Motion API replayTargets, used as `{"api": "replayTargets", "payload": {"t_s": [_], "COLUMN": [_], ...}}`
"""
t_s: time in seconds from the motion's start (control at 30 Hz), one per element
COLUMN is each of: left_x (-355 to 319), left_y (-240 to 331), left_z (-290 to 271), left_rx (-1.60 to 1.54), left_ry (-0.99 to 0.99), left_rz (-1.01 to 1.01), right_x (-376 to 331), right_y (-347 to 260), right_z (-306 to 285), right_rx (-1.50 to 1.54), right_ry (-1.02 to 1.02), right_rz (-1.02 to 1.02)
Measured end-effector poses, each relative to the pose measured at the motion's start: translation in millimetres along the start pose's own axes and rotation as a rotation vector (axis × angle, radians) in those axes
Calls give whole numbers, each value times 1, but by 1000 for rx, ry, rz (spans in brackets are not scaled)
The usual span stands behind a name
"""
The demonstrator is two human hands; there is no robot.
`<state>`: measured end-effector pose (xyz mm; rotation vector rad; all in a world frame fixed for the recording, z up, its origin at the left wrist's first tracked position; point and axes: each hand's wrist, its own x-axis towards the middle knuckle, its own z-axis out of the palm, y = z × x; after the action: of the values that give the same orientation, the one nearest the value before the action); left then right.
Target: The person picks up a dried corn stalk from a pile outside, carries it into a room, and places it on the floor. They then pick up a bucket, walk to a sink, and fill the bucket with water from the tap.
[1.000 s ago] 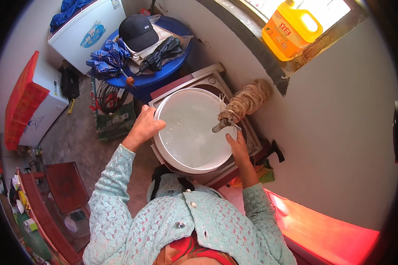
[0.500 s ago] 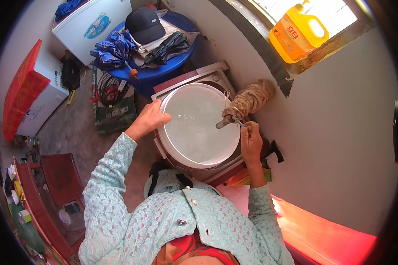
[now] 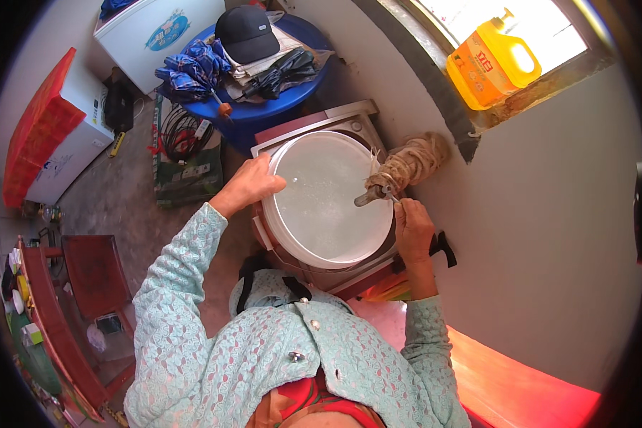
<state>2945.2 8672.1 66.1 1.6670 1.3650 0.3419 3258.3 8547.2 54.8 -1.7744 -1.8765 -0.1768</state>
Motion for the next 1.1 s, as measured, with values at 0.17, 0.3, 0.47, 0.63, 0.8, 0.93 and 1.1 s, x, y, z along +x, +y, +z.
{"api": "replayTargets", "payload": {"t_s": [0.17,0.3,0.47,0.63,0.8,0.93,1.1], "left_x": [-1,-1,-5,-3,-1,-1,-1], "left_y": [1,5,13,7,2,2,4], "left_z": [-1,-2,-5,-4,-2,-1,-1], "left_rx": [-12,-30,-85,-56,-34,-32,-19], "left_ry": [-4,-24,-62,-49,-32,-29,-24], "left_rz": [-13,-48,-80,-46,-21,-8,-21], "right_x": [-2,-4,-6,-6,-6,-7,-6], "right_y": [3,4,1,-1,-3,-3,-3], "right_z": [1,1,3,2,2,4,2], "right_rx": [47,79,109,91,111,125,122], "right_ry": [12,16,-24,-22,-18,-7,-37], "right_rz": [-36,-52,-51,-57,-53,-45,-35]}}
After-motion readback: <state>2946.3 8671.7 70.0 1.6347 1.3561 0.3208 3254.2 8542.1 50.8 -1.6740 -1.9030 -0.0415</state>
